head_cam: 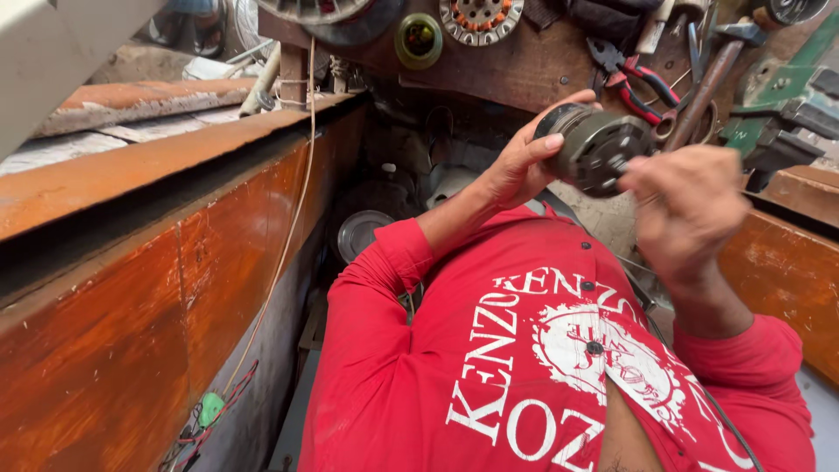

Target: The person disassembles a small electrical motor, removes the rotor, and then reassembles the motor by inserting the rotor back into the stator housing. The person handles the motor components and wires by hand.

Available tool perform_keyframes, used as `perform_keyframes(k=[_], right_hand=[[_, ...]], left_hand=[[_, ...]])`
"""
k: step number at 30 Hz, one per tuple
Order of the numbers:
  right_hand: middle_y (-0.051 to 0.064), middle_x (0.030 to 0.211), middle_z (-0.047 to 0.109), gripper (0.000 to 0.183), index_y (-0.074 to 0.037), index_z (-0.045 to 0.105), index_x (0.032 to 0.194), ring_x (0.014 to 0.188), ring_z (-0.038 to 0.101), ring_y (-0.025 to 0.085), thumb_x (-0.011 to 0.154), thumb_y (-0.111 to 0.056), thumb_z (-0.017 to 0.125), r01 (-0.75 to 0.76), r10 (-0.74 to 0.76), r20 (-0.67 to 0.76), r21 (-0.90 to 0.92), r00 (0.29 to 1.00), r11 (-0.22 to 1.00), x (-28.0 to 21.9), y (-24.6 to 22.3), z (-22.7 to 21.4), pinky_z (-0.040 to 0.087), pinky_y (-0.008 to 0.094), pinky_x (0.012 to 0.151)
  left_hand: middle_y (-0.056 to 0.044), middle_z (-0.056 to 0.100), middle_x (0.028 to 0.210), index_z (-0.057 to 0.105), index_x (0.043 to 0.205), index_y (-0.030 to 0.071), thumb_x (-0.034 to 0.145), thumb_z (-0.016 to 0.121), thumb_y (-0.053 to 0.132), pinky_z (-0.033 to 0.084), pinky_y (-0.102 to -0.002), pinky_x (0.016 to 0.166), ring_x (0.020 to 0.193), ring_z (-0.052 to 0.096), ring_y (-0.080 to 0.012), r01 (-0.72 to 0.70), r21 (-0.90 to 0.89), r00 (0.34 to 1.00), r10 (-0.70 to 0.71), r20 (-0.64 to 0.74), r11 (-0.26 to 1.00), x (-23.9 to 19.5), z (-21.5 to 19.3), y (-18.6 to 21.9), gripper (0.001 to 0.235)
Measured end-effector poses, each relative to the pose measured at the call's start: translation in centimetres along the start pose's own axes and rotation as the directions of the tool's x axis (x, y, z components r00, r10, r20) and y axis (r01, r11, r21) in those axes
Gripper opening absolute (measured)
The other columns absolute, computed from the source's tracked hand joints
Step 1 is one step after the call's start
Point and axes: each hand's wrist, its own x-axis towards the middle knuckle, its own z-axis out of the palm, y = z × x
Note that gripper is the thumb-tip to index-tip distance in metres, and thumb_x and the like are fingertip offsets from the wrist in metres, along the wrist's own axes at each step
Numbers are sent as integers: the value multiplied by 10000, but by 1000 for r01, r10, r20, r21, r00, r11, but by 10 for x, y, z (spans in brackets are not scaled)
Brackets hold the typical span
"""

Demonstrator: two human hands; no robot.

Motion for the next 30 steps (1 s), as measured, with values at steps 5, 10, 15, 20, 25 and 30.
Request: perform_keyframes(k=[5,10,15,20,25,30], right_hand=[[93,982,722,94,-7,767,1076,946,636,274,1006,23,823,-92,93,-44,20,995,996,5,3,6,490,345,852],[119,1016,710,93,-1,753,1075,966,617,285,1006,12,814,-81,80,-50,-25,996,996,10,2,6,491,351,911],[130,998,708,56,3,752,1038,946,620,294,1006,-25,788,-154,156,-146,22,977,988,16,11,12,472,362,843],[136,982,697,67,14,741,1018,945,627,309,989,13,801,-67,68,-55,27,996,997,6,22,5,495,387,823],[89,1028,705,93,-29,706,1084,912,621,254,1003,5,735,53,-19,175,-190,984,980,25,30,-16,482,335,825],[128,829,648,206,18,728,1094,769,618,293,896,-23,769,391,-192,441,-423,877,817,12,47,-30,481,410,696]], left_hand=[[-137,487,1516,311,1614,57,960,735,314,500,-525,1095,1380,516,-304,12,-13,999,-13,-46,1000,5,-8,-9,821],[-120,470,1538,308,1622,63,957,743,321,450,-466,1174,1405,498,-293,-97,74,991,103,-87,993,11,-22,-20,836],[-156,465,1569,320,1630,27,961,781,322,401,-438,1234,1450,476,-292,-157,133,987,158,0,979,31,-32,-8,864],[-140,456,1601,295,1649,67,945,788,297,416,-449,1230,1473,469,-274,-100,130,995,102,-10,986,19,-25,1,889],[-132,457,1604,345,1651,67,960,801,160,414,-411,1227,1449,481,-247,-204,242,969,230,-87,949,13,-11,6,834],[-127,472,1536,335,1629,61,921,875,118,422,-356,1194,1374,523,-201,-249,493,947,316,-57,834,11,5,2,892]])
